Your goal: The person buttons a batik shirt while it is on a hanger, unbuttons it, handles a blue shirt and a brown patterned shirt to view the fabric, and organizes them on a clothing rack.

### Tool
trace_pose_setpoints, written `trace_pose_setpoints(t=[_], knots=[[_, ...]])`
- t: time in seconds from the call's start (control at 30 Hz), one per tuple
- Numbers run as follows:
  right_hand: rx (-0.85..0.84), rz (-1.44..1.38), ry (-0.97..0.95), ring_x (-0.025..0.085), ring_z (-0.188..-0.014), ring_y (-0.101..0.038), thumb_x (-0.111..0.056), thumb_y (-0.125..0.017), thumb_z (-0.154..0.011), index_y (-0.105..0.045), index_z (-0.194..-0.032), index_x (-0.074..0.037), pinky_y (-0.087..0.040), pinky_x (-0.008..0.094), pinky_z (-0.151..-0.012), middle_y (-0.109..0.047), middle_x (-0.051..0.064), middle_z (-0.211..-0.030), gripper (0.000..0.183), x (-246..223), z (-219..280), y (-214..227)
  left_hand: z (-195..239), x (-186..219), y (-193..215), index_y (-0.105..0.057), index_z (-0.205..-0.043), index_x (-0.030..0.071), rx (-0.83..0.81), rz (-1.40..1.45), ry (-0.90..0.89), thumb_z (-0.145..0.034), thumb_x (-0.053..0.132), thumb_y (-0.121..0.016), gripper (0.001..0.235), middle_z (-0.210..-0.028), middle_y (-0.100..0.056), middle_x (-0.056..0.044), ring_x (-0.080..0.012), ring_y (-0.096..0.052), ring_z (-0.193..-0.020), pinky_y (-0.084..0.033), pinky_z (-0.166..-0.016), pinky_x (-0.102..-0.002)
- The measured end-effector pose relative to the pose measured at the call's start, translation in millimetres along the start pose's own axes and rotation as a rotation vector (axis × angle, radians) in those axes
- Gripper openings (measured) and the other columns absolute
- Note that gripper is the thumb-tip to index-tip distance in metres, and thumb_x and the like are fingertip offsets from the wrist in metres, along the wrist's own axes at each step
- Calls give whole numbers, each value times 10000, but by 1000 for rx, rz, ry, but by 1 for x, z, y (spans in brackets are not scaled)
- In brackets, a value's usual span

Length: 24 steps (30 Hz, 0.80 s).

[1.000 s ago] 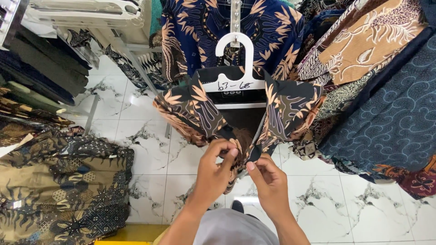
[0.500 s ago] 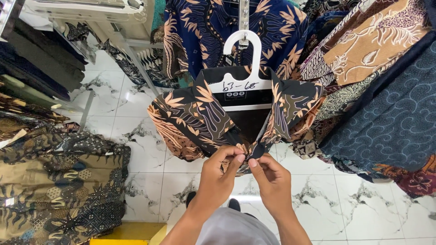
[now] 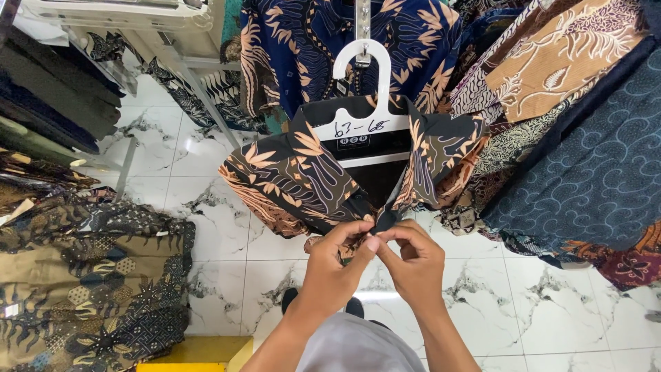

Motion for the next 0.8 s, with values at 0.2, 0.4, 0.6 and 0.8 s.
trace_pose_setpoints(t=[0.2, 0.4, 0.6, 0.8], knots=[[-47, 199, 18, 69, -720, -573, -152, -801, -874, -785, -937, -95, -331, 191, -485, -671, 20, -884, 87, -14, -3, -2, -4, -8, 3, -795, -1076, 64, 116, 62, -56, -915, 273, -695, 283, -1045, -781, -66, -159, -737, -972, -607, -867, -278], [-164, 161, -57, 125, -860, -671, -148, -761, -904, -768, -992, -87, -549, 229, -735, -695, 25, -939, 107, -12, -8, -2, 2, 0, -6, -713, -1154, 19, 172, -97, -403, -1032, 233, -550, 296, -1089, -742, -140, -219, -735, -968, -696, -806, -326], [-232, 251, -21, 126, -817, -661, -223, -720, -936, -736, -917, -114, -533, 270, -784, -704, -3, -867, 112, -11, -14, 5, 18, 19, -21, -671, -1149, 10, 255, -306, -574, -1029, 38, -497, 213, -1081, -720, -109, -209, -674, -984, -688, -742, -298], [-313, 257, -11, 125, -792, -611, -224, -676, -961, -693, -870, -107, -489, 272, -779, -656, -15, -844, 149, -6, -18, 12, 30, 22, -36, -669, -1137, -15, 337, -432, -669, -1027, -5, -489, 212, -1067, -736, -120, -279, -678, -972, -596, -823, -354]])
Point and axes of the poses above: each hand's wrist, its own z-axis away from the middle knuckle, its own y-axis out of the back of the hand, x = y × z, the point moved 10 cm from there along -z, towards the middle knuckle
